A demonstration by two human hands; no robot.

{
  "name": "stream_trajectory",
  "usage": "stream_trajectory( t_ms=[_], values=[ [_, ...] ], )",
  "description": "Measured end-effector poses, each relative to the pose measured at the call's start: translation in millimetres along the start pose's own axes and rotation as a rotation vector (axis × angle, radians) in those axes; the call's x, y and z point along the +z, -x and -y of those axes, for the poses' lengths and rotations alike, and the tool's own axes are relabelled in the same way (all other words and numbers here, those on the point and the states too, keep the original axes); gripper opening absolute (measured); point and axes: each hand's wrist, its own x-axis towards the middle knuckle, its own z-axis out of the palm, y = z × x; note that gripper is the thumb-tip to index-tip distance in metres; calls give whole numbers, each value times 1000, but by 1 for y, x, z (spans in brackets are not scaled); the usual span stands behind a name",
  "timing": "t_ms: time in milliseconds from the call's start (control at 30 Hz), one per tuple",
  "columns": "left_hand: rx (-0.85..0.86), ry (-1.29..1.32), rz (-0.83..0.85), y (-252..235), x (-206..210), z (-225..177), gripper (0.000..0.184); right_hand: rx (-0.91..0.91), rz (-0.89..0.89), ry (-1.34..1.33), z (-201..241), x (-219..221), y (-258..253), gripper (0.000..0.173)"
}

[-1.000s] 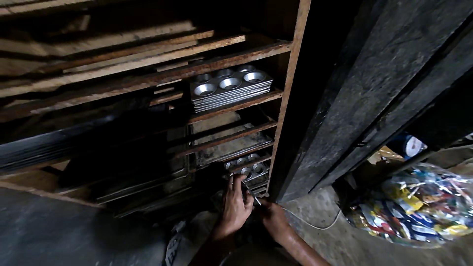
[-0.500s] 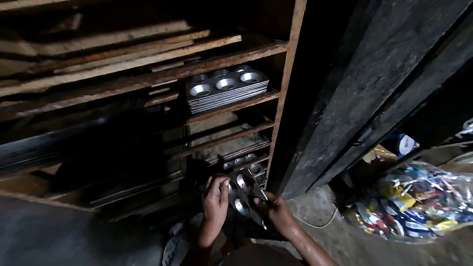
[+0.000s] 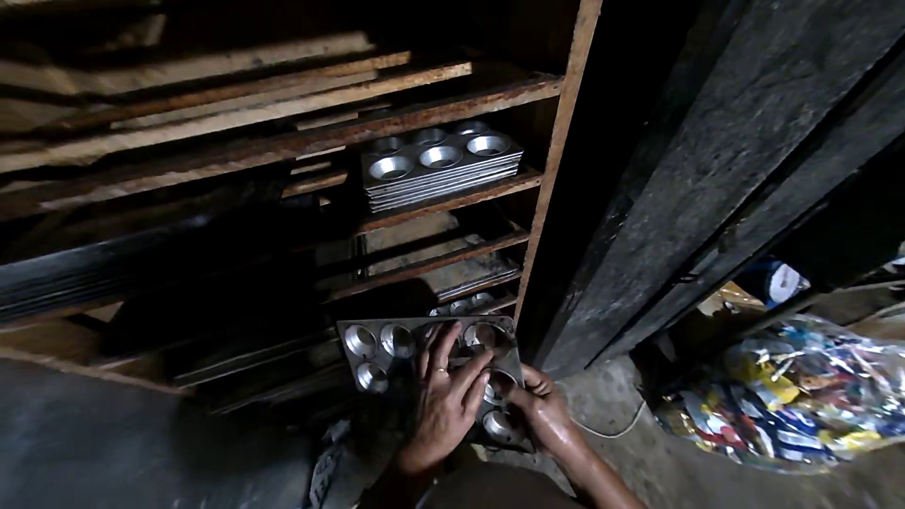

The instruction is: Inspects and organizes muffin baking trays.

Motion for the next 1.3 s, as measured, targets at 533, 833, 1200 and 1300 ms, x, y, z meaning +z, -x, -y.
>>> stream_trajectory(
  t_ms=[533, 833, 1200, 1300],
  values=[
    [-92, 227, 30, -2, 17, -1, 14, -100, -7, 97, -2, 3, 0, 18],
    [42, 354, -139, 3, 9, 0, 18, -134, -3, 88, 7, -1, -5, 27],
    [-144, 62, -155, -10, -3, 3, 44, 27, -46, -132, 8, 6, -3, 24],
    [-152, -63, -139, -16, -2, 1, 45, 43, -49, -127, 9, 7, -1, 23]
  ],
)
